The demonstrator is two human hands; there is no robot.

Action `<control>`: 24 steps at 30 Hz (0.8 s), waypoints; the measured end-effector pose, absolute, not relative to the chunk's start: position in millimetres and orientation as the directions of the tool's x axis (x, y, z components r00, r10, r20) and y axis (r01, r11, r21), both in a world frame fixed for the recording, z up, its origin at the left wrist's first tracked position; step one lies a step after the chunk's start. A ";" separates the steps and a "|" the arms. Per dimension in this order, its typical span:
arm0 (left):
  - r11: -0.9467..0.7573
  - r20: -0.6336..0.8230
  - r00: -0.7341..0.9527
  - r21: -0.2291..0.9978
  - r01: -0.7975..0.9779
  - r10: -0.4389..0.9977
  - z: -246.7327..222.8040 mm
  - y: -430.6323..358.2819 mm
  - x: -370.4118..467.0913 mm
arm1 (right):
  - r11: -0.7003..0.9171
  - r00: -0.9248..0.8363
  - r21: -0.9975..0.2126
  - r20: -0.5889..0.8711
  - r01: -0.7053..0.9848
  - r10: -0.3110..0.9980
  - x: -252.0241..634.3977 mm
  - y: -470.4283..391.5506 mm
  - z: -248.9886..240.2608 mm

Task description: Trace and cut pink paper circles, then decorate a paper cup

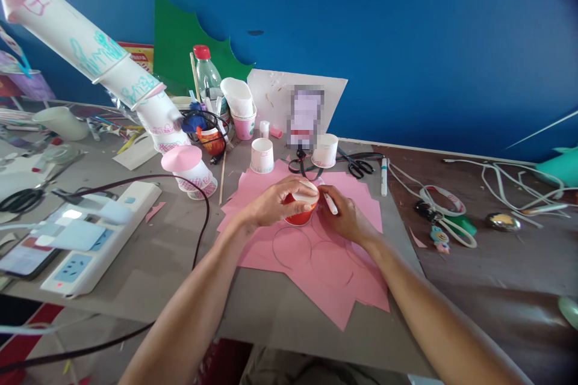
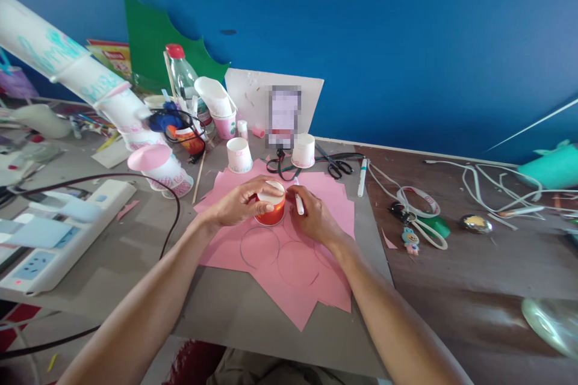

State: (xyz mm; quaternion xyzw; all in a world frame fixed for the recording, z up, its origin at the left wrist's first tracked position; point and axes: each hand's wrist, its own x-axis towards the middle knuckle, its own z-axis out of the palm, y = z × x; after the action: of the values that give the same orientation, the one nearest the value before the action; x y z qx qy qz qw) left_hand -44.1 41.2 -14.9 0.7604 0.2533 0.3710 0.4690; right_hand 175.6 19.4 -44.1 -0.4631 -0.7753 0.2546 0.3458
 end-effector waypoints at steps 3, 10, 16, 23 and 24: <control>-0.445 0.327 0.605 0.894 0.050 0.726 -13.7 42.1 -44.4 | 0.442 -0.332 -0.713 0.301 0.544 0.894 176.2 19.5 -44.3; -0.456 0.321 0.608 0.887 0.077 0.726 -11.2 41.8 -45.1 | 0.440 -0.333 -0.716 0.298 0.542 0.895 176.0 19.4 -42.1; -0.449 0.326 0.606 0.891 0.059 0.726 -9.9 40.9 -44.5 | 0.428 -0.321 -0.727 0.293 0.538 0.901 175.8 18.8 -40.5; -0.495 0.343 0.624 0.865 0.083 0.703 -12.1 42.1 -46.0 | 0.408 -0.228 -0.763 0.338 0.501 0.913 171.9 17.2 -38.4; -0.506 0.341 0.631 0.857 0.097 0.697 -11.8 41.7 -46.2 | 0.399 -0.185 -0.783 0.354 0.478 0.917 171.9 17.0 -36.5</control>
State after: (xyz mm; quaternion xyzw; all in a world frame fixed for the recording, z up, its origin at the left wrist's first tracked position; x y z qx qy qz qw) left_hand -46.2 41.7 -11.8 0.7945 0.2497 0.3493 0.4294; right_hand 171.9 17.0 -36.5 -0.4816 -0.7238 0.2621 0.4188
